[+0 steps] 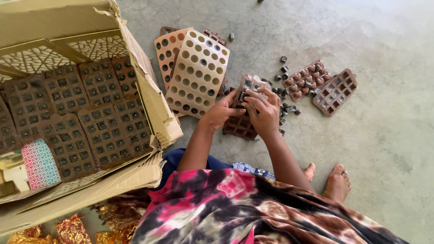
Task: The person sits on the floor and places small, dark, square-shaped objects into the cavities of brown plastic molds. They pick up the objects from a pile on the floor and insert them one by one into the mold slots. The person handles multiple molds, filling them with the small objects and occasionally placing filled molds into a cardboard box.
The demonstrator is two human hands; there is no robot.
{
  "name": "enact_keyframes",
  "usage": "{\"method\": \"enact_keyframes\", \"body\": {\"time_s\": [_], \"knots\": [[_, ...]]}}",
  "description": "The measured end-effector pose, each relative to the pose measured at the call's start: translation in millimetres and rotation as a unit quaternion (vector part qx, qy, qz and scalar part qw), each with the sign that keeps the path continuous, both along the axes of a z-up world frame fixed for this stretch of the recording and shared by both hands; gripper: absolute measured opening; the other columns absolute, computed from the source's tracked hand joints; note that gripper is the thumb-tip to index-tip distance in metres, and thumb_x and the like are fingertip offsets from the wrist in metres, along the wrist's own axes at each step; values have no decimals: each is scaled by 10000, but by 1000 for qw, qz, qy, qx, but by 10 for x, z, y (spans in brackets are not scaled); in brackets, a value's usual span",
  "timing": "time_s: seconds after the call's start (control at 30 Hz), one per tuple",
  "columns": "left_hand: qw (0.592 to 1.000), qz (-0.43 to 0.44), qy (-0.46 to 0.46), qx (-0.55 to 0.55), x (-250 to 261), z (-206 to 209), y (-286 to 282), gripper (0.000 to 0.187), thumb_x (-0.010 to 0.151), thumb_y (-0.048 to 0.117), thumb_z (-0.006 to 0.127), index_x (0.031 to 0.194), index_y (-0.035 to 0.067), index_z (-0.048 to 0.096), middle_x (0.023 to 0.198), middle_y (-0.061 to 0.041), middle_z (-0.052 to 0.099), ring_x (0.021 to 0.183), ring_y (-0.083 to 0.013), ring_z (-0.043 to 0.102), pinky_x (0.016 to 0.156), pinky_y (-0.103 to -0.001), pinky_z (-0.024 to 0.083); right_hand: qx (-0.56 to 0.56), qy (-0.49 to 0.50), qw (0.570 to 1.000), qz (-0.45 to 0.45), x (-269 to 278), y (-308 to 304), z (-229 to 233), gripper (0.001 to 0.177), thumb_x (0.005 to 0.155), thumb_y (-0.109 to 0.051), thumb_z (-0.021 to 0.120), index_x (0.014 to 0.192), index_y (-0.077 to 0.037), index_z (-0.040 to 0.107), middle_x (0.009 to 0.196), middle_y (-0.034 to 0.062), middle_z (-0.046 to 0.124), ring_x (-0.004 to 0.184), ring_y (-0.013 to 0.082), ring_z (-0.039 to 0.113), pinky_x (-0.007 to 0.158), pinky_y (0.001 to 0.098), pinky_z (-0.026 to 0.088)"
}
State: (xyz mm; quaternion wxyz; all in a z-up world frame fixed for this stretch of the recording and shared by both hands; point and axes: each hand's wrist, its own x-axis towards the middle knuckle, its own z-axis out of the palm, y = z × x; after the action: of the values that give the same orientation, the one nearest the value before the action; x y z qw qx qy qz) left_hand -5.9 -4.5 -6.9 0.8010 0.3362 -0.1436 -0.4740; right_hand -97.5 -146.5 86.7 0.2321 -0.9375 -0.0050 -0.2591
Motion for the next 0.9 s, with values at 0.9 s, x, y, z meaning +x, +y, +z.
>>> {"method": "enact_keyframes", "body": {"time_s": [0.9], "knots": [[965, 243, 56, 74, 204, -24, 81, 754, 862, -138, 635, 1547, 69, 399, 1388, -114, 607, 1273, -226, 576, 1114, -370, 452, -2, 316, 940, -129, -753, -267, -1589, 396, 935, -392, 706, 1234, -133, 699, 1017, 149, 744, 871, 365, 725, 720, 469, 569]]}}
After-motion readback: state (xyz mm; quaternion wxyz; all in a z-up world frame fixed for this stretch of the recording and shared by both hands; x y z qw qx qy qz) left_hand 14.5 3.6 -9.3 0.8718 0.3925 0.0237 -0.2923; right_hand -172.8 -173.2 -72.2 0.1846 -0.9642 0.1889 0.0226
